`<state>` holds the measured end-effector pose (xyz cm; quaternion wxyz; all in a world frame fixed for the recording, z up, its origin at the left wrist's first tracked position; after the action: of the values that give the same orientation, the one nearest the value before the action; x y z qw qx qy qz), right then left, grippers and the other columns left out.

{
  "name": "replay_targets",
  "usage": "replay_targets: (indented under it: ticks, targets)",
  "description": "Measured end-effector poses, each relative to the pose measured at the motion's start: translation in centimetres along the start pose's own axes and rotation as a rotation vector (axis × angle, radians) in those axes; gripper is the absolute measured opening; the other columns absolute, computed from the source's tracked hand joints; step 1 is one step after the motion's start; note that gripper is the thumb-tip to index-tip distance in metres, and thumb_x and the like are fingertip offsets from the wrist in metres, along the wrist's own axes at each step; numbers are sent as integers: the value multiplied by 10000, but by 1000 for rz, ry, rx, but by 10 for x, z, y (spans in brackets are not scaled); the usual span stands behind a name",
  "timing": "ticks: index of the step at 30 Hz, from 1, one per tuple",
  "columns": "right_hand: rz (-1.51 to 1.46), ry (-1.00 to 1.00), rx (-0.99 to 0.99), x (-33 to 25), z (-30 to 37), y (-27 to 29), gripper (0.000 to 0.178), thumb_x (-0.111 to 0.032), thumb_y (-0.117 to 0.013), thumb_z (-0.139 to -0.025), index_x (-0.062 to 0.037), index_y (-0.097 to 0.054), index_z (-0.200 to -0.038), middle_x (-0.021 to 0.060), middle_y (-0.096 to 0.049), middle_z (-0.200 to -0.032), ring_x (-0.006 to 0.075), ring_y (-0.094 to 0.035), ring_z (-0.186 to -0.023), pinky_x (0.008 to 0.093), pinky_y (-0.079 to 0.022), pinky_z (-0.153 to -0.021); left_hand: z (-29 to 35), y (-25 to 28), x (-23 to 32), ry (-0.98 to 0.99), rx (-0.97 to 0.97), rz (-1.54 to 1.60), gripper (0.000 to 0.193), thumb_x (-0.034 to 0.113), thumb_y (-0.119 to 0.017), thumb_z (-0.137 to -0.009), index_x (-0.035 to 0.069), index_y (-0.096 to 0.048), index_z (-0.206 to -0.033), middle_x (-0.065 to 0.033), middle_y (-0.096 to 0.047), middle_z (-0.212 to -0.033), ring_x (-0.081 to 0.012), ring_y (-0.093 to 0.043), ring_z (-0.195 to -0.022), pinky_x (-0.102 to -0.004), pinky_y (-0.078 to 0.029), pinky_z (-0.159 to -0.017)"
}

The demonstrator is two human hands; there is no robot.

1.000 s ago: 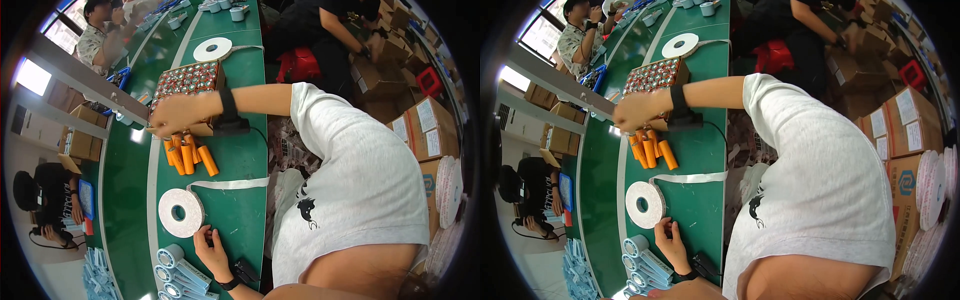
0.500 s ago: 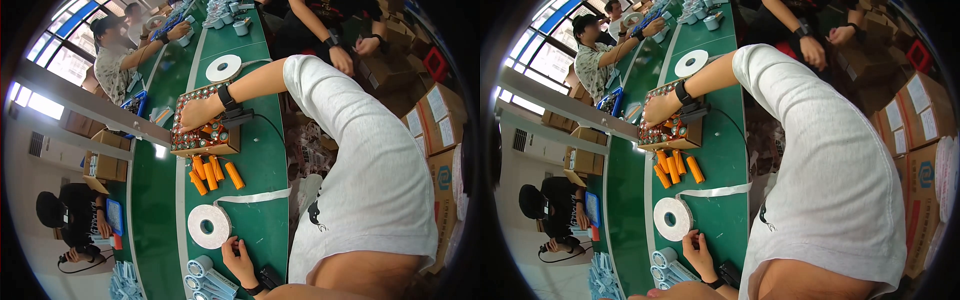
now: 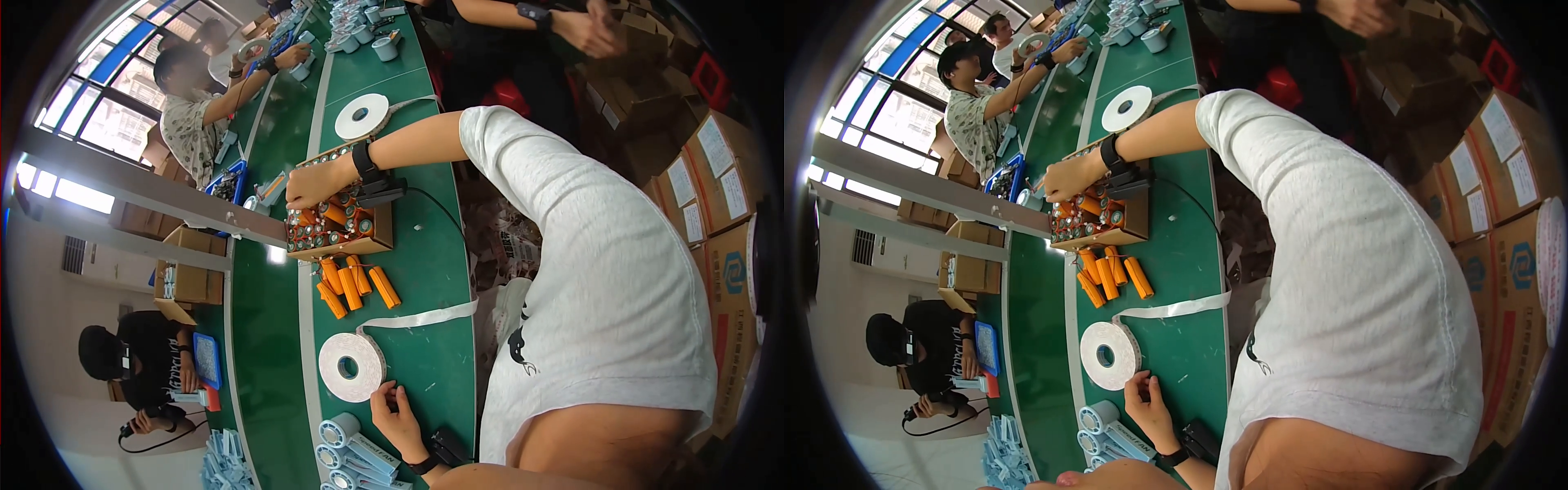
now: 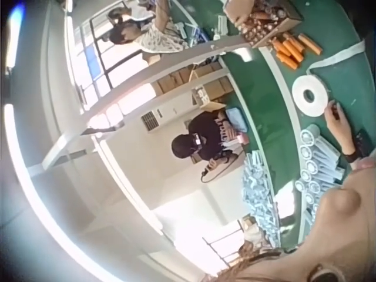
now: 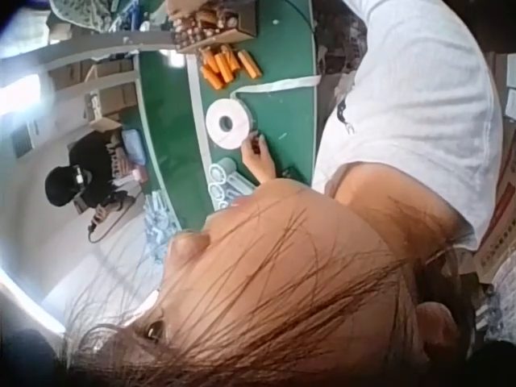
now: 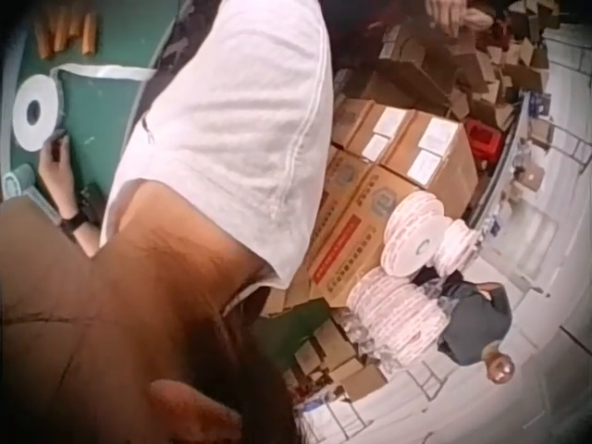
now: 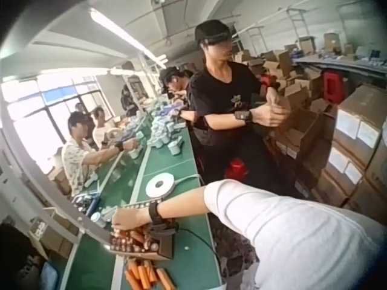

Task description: The person applies double-sided tape to batteries and inserts them into fan housings. They pull tape from a roll, press a battery onto it, and tear the tape before placing the battery into a housing and setting the assembly aside.

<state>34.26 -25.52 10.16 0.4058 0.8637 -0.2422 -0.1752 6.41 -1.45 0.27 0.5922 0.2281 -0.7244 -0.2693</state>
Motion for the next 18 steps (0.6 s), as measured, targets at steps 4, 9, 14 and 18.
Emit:
replay_targets:
  ticks: [4,9,14,18]
  targets:
    - [-113,-6,183,4,-22,41,317,-202,-473,-796,26,-535,-584,180,-531,-583,322,-521,-526,379,-426,-531,0,-2,5,-22,3,8,110,5,-571,-761,-3,-558,-870,-49,-493,-682,-123,-444,-571,-242,-372,-521]
    - [-226,28,352,-41,-59,103,348,-236,-475,-786,24,-574,-577,134,-558,-511,212,-552,-439,306,-422,-441,4,2,2,-40,18,-1,108,10,-573,-763,7,-560,-871,-21,-506,-674,-94,-443,-579,-219,-369,-532]
    - [-461,-62,375,-76,-52,72,351,-237,-517,-758,35,-540,-538,104,-510,-458,162,-515,-407,299,-390,-417,3,3,2,-27,14,0,111,11,-574,-763,8,-558,-873,-23,-505,-672,-96,-442,-579,-221,-370,-536]
    - [-704,-255,170,-88,-24,3,367,-232,-520,-742,43,-485,-500,73,-398,-400,96,-472,-418,286,-366,-422,1,-1,4,-59,-9,-16,131,-5,-571,-754,-2,-550,-883,-45,-484,-693,-120,-429,-561,-242,-369,-519]
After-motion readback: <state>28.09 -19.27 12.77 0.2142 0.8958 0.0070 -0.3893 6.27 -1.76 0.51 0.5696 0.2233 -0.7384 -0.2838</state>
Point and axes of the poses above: each hand's wrist, its own z-axis away from the middle knuckle, its own y-axis out of the back of the hand, x = y × z, the point moved 6 cm from there along -z, towards the middle knuckle
